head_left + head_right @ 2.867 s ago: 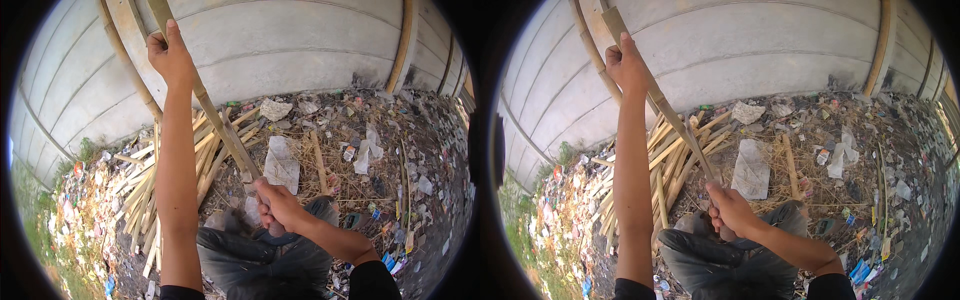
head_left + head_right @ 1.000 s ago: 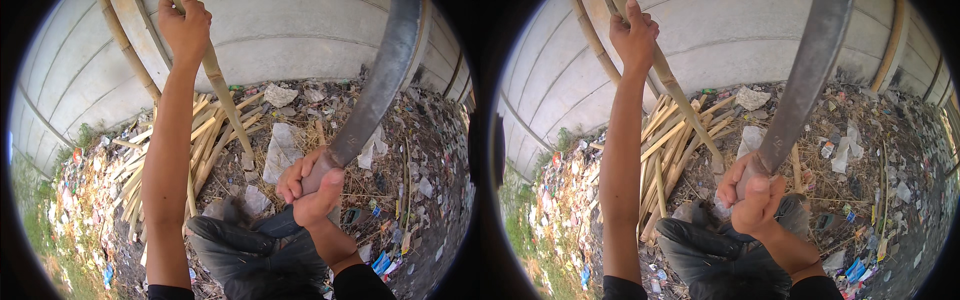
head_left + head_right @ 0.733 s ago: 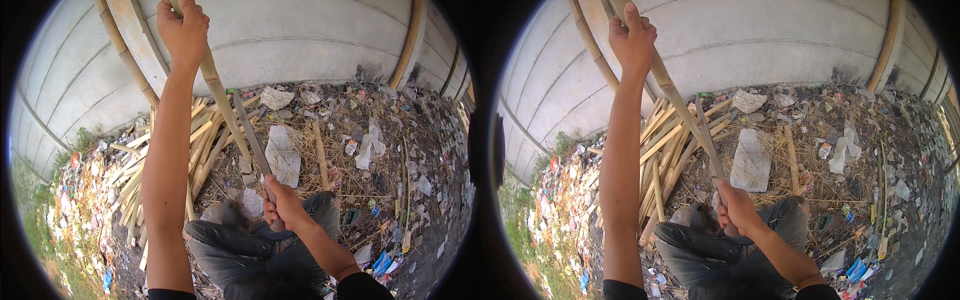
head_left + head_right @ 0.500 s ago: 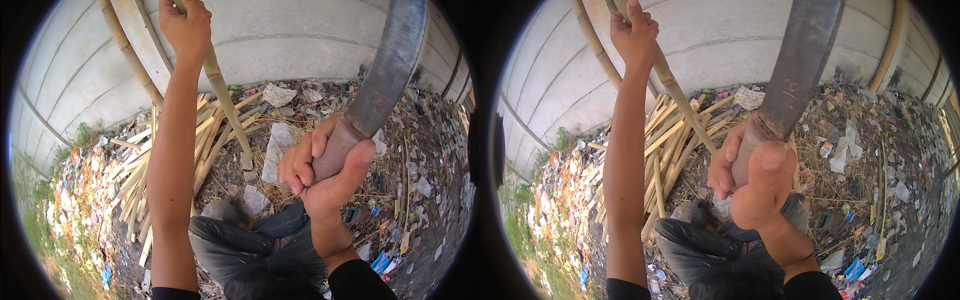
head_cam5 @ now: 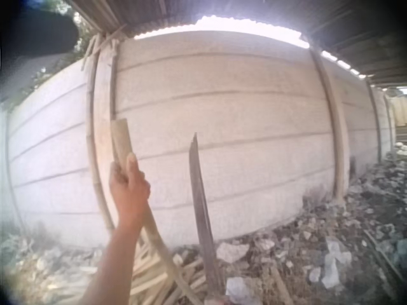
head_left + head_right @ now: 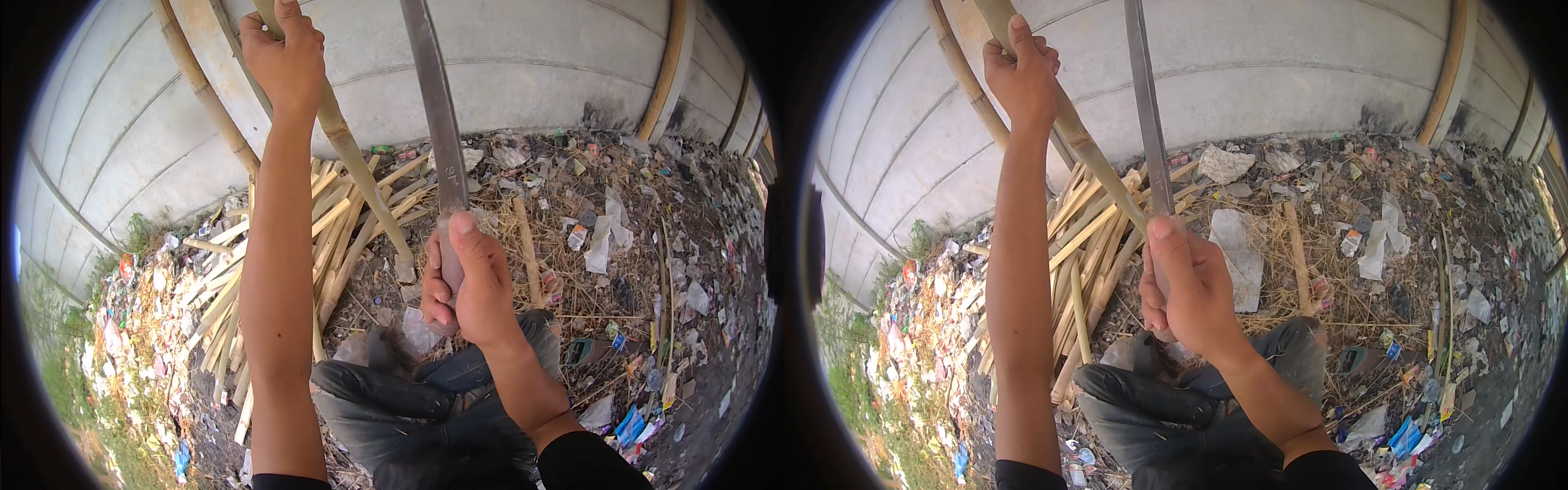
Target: The person sits on the ground and uses a knife to split long bamboo poles into thin strips. They hold the bamboo with one hand and use the knife to carefully split the material lengthwise, creating a pile of bamboo strips.
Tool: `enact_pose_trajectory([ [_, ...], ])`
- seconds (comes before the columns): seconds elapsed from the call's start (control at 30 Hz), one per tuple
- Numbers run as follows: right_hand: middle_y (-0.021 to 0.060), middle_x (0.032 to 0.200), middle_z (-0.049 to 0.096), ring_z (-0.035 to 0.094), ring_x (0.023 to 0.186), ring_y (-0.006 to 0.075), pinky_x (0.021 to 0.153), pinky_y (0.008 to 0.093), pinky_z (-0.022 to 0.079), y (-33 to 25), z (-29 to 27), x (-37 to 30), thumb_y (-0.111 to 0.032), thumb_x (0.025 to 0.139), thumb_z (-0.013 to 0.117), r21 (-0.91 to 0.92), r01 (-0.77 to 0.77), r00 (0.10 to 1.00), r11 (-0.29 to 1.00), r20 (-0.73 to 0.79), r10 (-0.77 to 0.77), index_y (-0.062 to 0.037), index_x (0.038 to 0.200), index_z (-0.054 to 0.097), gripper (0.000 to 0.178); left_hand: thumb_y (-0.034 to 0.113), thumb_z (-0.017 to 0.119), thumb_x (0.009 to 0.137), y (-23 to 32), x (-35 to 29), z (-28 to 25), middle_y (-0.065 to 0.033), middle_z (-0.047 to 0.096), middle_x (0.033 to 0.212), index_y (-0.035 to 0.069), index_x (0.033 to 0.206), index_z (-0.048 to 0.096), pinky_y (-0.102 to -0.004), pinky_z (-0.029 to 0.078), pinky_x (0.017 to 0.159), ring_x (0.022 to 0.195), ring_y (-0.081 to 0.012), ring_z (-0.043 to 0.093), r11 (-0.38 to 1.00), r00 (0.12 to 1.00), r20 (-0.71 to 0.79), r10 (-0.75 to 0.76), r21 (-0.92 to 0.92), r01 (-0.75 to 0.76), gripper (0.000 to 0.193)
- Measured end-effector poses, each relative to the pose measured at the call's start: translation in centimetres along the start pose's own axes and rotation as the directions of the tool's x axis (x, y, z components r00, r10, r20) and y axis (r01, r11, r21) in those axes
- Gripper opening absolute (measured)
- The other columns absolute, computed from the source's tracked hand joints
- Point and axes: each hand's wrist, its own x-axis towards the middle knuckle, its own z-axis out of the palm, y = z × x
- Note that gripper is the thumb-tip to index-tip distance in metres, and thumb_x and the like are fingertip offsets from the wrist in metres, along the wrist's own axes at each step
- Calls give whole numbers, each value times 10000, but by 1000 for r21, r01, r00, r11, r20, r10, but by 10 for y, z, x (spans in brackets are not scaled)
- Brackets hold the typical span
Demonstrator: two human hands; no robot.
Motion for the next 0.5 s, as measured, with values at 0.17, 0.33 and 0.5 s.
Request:
enact_pose_trajectory([
  [0.17,10,535,433,452,405,114,403,297,398,-7,22,3,-536,1054,453,-58,430,903,901,21,-429,-62,815,480,532,409,654,1005,-3,1,3,-44,553,688,52,972,437,-262,422,478,521,-105,516,1000,999,31,10,-26,-9,419],
  [0.33,0,551,433,443,408,117,418,316,420,114,-44,-8,-592,1014,515,-36,-527,847,849,-103,521,-61,811,505,568,394,640,1017,-4,3,1,-37,536,682,55,970,426,-259,408,481,513,-100,484,1000,1000,3,-13,-10,13,405],
  [0.5,-5,552,416,419,387,123,410,323,431,71,-55,-3,-625,1008,500,10,-457,882,890,-128,454,-61,844,509,587,387,633,1022,-10,9,-8,-39,537,693,60,978,416,-259,398,483,517,-101,478,999,998,60,19,-47,-16,394],
])
